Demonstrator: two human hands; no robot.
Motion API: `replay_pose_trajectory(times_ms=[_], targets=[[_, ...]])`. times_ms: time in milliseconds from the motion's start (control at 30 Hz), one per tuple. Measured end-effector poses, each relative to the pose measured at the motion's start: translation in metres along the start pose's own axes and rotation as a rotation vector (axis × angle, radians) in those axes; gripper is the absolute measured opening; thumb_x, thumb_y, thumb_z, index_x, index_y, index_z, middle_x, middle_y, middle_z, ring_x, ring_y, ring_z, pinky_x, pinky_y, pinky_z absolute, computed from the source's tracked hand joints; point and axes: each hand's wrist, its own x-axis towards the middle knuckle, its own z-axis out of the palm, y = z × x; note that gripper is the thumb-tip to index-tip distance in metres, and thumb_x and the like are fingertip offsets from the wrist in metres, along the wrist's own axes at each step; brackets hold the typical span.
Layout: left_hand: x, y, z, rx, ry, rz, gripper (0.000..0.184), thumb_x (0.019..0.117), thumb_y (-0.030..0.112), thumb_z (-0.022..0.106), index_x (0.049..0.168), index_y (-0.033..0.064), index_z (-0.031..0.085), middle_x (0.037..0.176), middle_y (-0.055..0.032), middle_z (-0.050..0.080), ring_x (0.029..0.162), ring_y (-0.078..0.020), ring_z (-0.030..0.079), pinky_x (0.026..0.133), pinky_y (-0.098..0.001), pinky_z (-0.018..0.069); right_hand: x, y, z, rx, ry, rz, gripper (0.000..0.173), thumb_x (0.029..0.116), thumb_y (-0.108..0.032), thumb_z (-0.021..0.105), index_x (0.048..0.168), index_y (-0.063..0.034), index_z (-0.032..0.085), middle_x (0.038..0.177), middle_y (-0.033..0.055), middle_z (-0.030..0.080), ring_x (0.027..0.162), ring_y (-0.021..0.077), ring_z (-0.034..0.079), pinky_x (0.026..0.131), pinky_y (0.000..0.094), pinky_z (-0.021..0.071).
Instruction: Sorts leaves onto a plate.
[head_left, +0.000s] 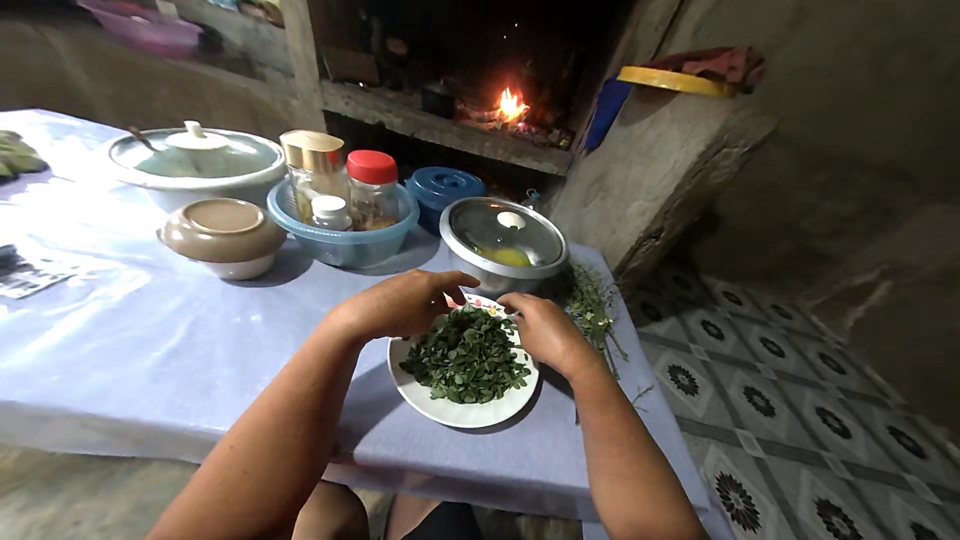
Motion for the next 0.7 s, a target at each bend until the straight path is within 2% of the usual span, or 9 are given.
replay_pose_trajectory(times_ms=[100, 200, 333, 433, 567, 700], targets=[[0.001, -0.003, -0.001, 0.074, 0.035, -0.048, 0.036, 0.0987, 0.001, 0.061, 0.131, 0.0155, 0.065, 0.106, -0.0008, 0.075, 0.087, -0.0159, 0.073, 0.083, -0.0418, 0.0607, -0.001, 0.001, 0.002, 0.048, 0.098, -0.015, 0.029, 0.1028, -0.008, 0.056, 0.130, -0.0115, 0.067, 0.119, 0.0103, 0.071, 0.109, 0.0265, 0.070, 0.097, 0.0514, 0.0553], [0.001, -0.007, -0.001, 0.155, 0.055, -0.067, 0.017, 0.1018, 0.013, 0.062, 0.114, 0.0170, 0.073, 0.096, 0.0000, 0.075, 0.086, -0.0168, 0.072, 0.083, -0.0483, 0.0597, -0.002, 0.001, 0.003, 0.121, 0.206, -0.043, 0.022, 0.1021, -0.010, 0.060, 0.121, -0.0097, 0.070, 0.105, 0.0099, 0.075, 0.095, 0.0250, 0.073, 0.088, 0.0507, 0.0589], [0.001, -0.010, -0.001, 0.172, 0.057, -0.087, 0.013, 0.1020, 0.024, 0.064, 0.101, 0.0188, 0.076, 0.089, 0.0004, 0.074, 0.080, -0.0170, 0.071, 0.077, -0.0491, 0.0587, -0.009, -0.002, 0.000, 0.238, 0.243, -0.082, 0.012, 0.1014, -0.015, 0.063, 0.106, -0.0084, 0.072, 0.089, 0.0062, 0.073, 0.080, 0.0180, 0.071, 0.078, 0.0423, 0.0600], [0.003, -0.011, 0.000, 0.177, 0.049, -0.112, 0.017, 0.1031, 0.028, 0.063, 0.102, 0.0165, 0.076, 0.093, -0.0014, 0.074, 0.081, -0.0182, 0.071, 0.077, -0.0486, 0.0599, -0.014, -0.002, -0.004, 0.271, 0.135, -0.117, 0.014, 0.1008, -0.021, 0.065, 0.101, -0.0088, 0.072, 0.086, 0.0040, 0.071, 0.076, 0.0138, 0.069, 0.076, 0.0372, 0.0594], [0.004, -0.013, 0.001, 0.229, 0.055, -0.168, 0.018, 0.1027, 0.027, 0.062, 0.104, 0.0158, 0.076, 0.097, -0.0039, 0.074, 0.090, -0.0242, 0.071, 0.083, -0.0571, 0.0562, -0.020, -0.006, -0.010, 0.212, -0.081, -0.160, 0.024, 0.1002, -0.032, 0.066, 0.101, -0.0085, 0.072, 0.076, 0.0020, 0.063, 0.068, 0.0114, 0.058, 0.069, 0.0346, 0.0512], [0.004, -0.013, 0.002, 0.260, 0.051, -0.208, 0.016, 0.1013, 0.027, 0.064, 0.104, 0.0157, 0.076, 0.095, -0.0056, 0.074, 0.089, -0.0274, 0.071, 0.081, -0.0606, 0.0553, -0.022, -0.010, -0.007, 0.128, -0.174, -0.210, 0.031, 0.0976, -0.037, 0.069, 0.103, -0.0064, 0.071, 0.075, 0.0041, 0.063, 0.070, 0.0170, 0.059, 0.073, 0.0433, 0.0520]])
